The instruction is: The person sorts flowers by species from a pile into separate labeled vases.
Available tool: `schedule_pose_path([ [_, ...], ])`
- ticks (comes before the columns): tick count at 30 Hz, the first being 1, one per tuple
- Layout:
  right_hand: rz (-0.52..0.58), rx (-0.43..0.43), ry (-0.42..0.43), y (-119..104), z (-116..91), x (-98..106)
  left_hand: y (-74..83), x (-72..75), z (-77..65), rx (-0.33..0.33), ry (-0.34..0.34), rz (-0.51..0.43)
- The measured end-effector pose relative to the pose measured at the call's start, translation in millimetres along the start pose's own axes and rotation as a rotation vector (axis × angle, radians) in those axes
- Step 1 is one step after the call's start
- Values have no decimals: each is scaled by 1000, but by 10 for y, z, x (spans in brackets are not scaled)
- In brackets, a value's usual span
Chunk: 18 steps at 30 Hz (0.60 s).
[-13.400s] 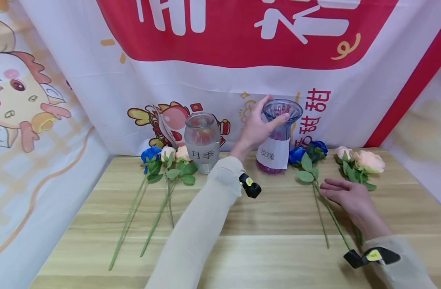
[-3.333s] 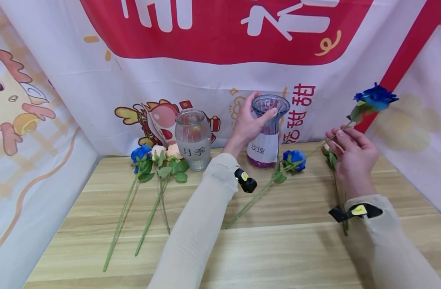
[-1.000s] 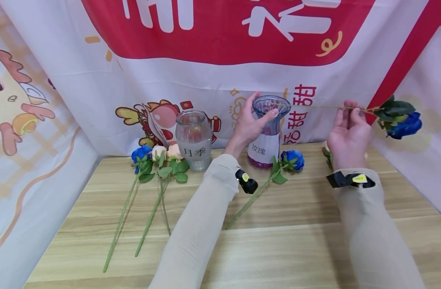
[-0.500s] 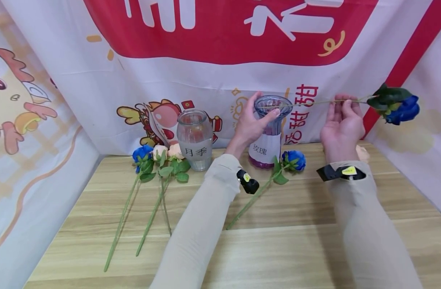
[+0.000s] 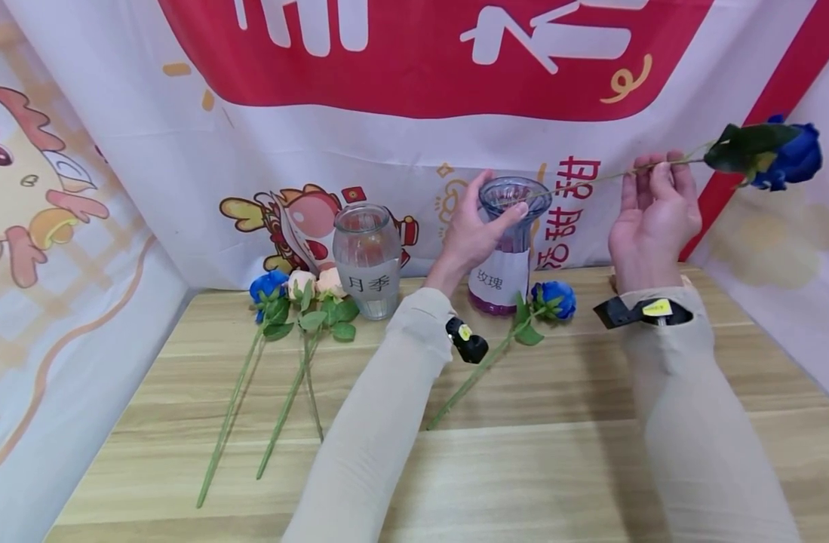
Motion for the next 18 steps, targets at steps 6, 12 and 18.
schedule_pose_path([
  [6, -26, 23, -13, -23, -24, -71, -1, 1, 7, 6, 2, 6],
  [12, -71, -4, -80, 140, -66, -179, -9, -2, 14, -1, 1, 0],
  [18, -188, 5, -92, 467, -132, -137, -14, -1, 10, 11, -5, 6],
])
Point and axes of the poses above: each hand's wrist, its own z-axis towards the middle knuckle, its own x-axis out of the back of the hand, y = z × x, the point moved 9 cm from there along z, towards the middle knuckle, and after that the axes turned 2 degrees about z, right-handed, at the moved point
